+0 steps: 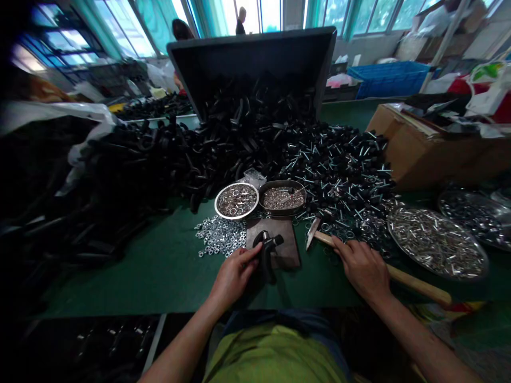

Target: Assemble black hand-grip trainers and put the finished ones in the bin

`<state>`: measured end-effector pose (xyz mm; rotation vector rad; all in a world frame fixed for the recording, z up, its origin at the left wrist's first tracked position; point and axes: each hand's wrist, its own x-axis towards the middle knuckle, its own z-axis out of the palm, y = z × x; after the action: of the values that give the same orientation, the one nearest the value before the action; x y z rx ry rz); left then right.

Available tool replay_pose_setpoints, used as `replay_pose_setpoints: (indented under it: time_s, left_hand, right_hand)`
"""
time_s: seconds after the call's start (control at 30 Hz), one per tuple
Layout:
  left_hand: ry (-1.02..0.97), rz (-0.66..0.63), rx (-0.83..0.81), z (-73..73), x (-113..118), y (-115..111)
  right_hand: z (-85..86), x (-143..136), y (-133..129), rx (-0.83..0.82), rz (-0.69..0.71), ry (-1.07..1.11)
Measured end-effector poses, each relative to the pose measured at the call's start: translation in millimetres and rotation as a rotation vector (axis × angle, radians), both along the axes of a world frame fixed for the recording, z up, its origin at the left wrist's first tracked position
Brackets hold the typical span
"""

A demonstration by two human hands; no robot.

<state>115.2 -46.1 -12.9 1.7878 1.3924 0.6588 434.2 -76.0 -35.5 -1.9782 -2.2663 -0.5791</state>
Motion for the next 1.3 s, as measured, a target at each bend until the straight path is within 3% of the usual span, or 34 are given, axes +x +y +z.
replay_pose_setpoints:
  time_s: [0.1,0.2,0.33,0.5,0.63,0.77,0.9,1.0,1.17,1.3]
  left_hand:
    - [-0.527,0.150,-0.425,-1.7,6,0]
    - [-0.858,0.328,-0.712,-4.8,15,-5]
    - [-1.012,0.476,-0.857,-2.8,28,-15]
    - [-1.032,0.421,-0.798,8.0,39,-32]
    - [-0.869,0.312,-0.732,22.5,32,-41]
    - [-0.625,0.190,-0.503,34.3,16,-20]
    - [-0.236,0.097,-0.034,27.2,5,24]
    - [0.056,0.017,0.212,16.0,7,57]
    - [0.399,-0.036,0.454,14.4,28,123]
    - [0.686,-0.158,0.461,20.0,56,179]
  right_hand:
    - [-1.0,-1,15,0.037,0.036,0.051]
    - [10.7,-15,39,0.042,0.081,0.169]
    - [36.3,-45,86,-0.038,0.146,0.298]
    - [54.0,-83,161,-0.305,0.013,0.194]
    - [48.7,-98,201,-0.392,-0.053,0.166]
    - [42.1,-100,211,-0.431,-0.048,0.176]
    - [38.8,-94,206,-0.433,-0.032,0.226]
    - [37.5,-90,203,-0.405,-0.029,0.287]
    - [40.4,-86,202,-0.321,-0.026,0.436]
    - [45.4,-81,199,-0.263,0.004,0.579]
